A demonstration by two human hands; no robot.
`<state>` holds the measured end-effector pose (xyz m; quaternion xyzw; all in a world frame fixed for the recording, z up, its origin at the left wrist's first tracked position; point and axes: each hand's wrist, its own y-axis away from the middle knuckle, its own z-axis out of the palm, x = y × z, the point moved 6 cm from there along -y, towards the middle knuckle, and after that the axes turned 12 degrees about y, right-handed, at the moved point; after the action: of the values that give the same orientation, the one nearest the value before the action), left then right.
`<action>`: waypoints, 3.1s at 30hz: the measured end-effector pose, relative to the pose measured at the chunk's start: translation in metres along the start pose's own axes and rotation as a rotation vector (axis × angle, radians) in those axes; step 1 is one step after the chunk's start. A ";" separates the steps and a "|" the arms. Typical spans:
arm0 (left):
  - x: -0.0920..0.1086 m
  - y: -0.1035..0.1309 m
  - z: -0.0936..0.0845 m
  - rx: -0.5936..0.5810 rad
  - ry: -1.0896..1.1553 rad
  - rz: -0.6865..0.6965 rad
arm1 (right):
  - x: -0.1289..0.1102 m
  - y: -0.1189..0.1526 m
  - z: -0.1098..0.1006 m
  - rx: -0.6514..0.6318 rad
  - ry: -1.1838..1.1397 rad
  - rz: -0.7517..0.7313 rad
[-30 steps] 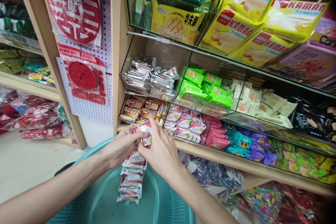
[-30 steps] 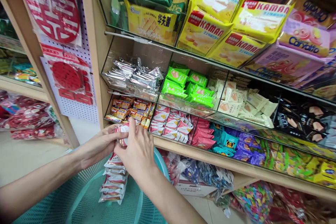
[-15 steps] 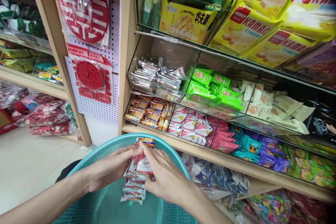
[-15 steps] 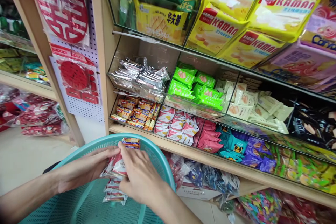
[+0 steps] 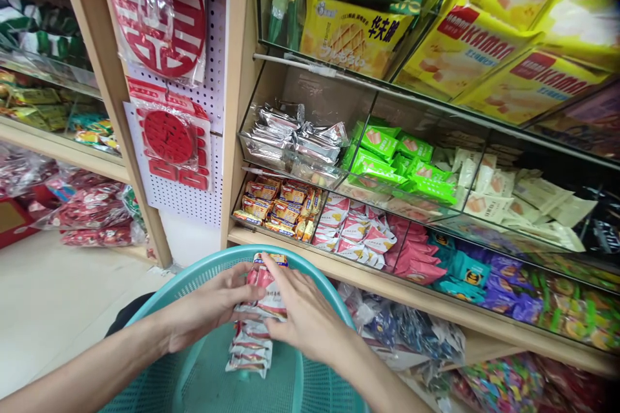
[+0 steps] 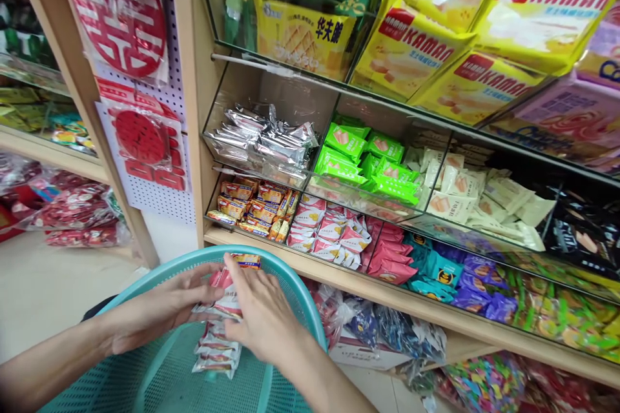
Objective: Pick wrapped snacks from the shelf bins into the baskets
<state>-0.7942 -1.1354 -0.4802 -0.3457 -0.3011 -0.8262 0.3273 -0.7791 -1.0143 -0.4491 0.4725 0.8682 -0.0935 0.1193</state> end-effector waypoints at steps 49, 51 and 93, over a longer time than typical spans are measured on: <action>-0.001 -0.014 -0.047 0.203 -0.744 0.379 | 0.035 -0.011 0.015 0.305 -0.186 0.171; -0.002 -0.015 -0.049 0.209 -0.736 0.379 | 0.042 -0.006 0.004 0.381 -0.185 0.189; 0.018 0.009 -0.056 0.316 -0.944 0.480 | 0.179 0.016 -0.072 1.171 -0.119 0.627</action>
<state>-0.8183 -1.1878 -0.4960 -0.6842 -0.4482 -0.4286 0.3838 -0.8687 -0.8432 -0.4340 0.6833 0.4876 -0.5363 -0.0877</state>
